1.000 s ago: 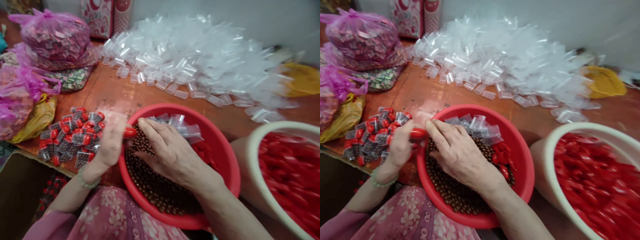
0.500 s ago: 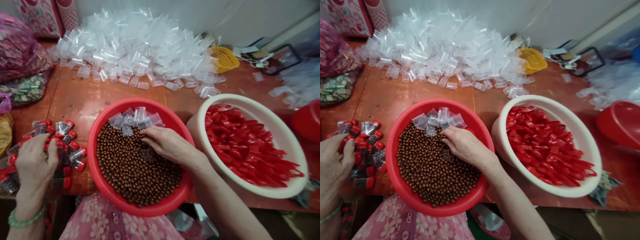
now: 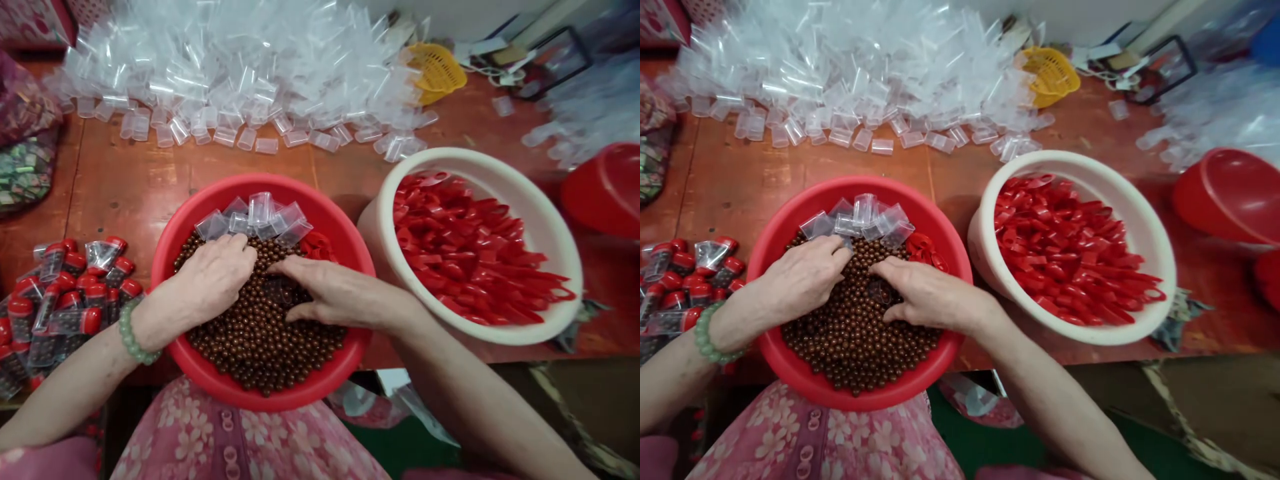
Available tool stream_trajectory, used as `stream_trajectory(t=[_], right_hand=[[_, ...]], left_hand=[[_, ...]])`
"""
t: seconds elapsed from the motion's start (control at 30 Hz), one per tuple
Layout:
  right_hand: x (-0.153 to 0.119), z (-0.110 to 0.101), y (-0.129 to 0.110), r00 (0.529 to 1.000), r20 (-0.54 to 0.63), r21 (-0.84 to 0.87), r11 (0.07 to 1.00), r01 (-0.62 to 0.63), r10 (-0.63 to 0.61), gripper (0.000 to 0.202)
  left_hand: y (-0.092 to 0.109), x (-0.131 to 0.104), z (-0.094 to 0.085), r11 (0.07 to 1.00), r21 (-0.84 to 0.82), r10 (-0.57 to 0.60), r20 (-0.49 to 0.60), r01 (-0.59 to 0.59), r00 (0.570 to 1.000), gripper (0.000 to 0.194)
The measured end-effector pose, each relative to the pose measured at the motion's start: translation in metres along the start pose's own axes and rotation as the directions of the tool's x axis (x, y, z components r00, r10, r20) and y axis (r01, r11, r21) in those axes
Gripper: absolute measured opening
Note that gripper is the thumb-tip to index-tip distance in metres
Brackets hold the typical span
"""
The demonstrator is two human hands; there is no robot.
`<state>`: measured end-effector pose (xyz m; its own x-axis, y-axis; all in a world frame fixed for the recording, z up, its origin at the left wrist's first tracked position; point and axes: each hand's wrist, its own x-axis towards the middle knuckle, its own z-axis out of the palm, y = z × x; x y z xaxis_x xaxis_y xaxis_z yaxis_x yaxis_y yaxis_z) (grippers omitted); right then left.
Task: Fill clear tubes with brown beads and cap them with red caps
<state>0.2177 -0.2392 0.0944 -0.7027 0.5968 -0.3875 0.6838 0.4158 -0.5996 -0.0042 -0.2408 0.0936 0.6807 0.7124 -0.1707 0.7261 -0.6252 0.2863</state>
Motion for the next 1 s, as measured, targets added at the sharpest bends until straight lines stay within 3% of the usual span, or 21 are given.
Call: stream_trajectory(t=[0.1,0.3,0.43,0.57,0.6,0.67,0.77,0.87,1.0], right_hand=[[0.0,0.015,-0.003,0.998,-0.065,-0.04,0.999,-0.001,-0.002,0.026],[-0.009,0.021,-0.036,0.96,-0.246,-0.07,0.99,0.123,-0.137,0.03],[-0.014,0.032,-0.056,0.932,-0.265,-0.192,0.961,0.199,-0.246,0.042],[-0.021,0.023,-0.037,0.901,-0.346,0.024,0.958,0.286,-0.26,0.047],[-0.023,0.018,-0.028,0.894,-0.4,0.056,0.968,0.244,-0.202,0.042],[-0.025,0.007,-0.011,0.872,-0.488,0.01,0.999,0.042,-0.032,0.028],[-0.023,0.0,0.005,0.923,-0.373,-0.257,0.945,-0.204,0.097,0.022],[-0.015,0.004,0.01,0.949,-0.266,-0.48,0.83,-0.284,0.171,0.023],[-0.009,0.013,0.016,0.956,-0.239,-0.526,0.805,-0.276,0.171,0.023]], left_hand=[[0.0,0.004,-0.003,0.99,-0.14,0.044,0.058,-0.035,0.997,0.016],[0.001,0.0,-0.001,0.795,-0.604,0.152,0.118,-0.051,0.981,0.047],[-0.002,-0.013,0.007,0.738,-0.674,0.115,0.165,0.027,0.98,0.056],[-0.003,-0.028,0.008,0.711,-0.702,0.039,0.099,0.042,0.994,0.052],[-0.002,-0.03,0.007,0.699,-0.712,-0.005,0.078,0.059,0.997,0.048],[0.0,-0.033,0.005,0.647,-0.757,-0.1,0.035,0.091,0.994,0.035],[0.006,-0.035,0.004,0.587,-0.807,-0.191,-0.052,0.072,0.98,0.019],[0.011,-0.036,0.004,0.619,-0.785,-0.153,-0.098,0.018,0.983,0.015],[0.011,-0.037,0.003,0.569,-0.822,-0.201,-0.1,0.033,0.975,0.018]])
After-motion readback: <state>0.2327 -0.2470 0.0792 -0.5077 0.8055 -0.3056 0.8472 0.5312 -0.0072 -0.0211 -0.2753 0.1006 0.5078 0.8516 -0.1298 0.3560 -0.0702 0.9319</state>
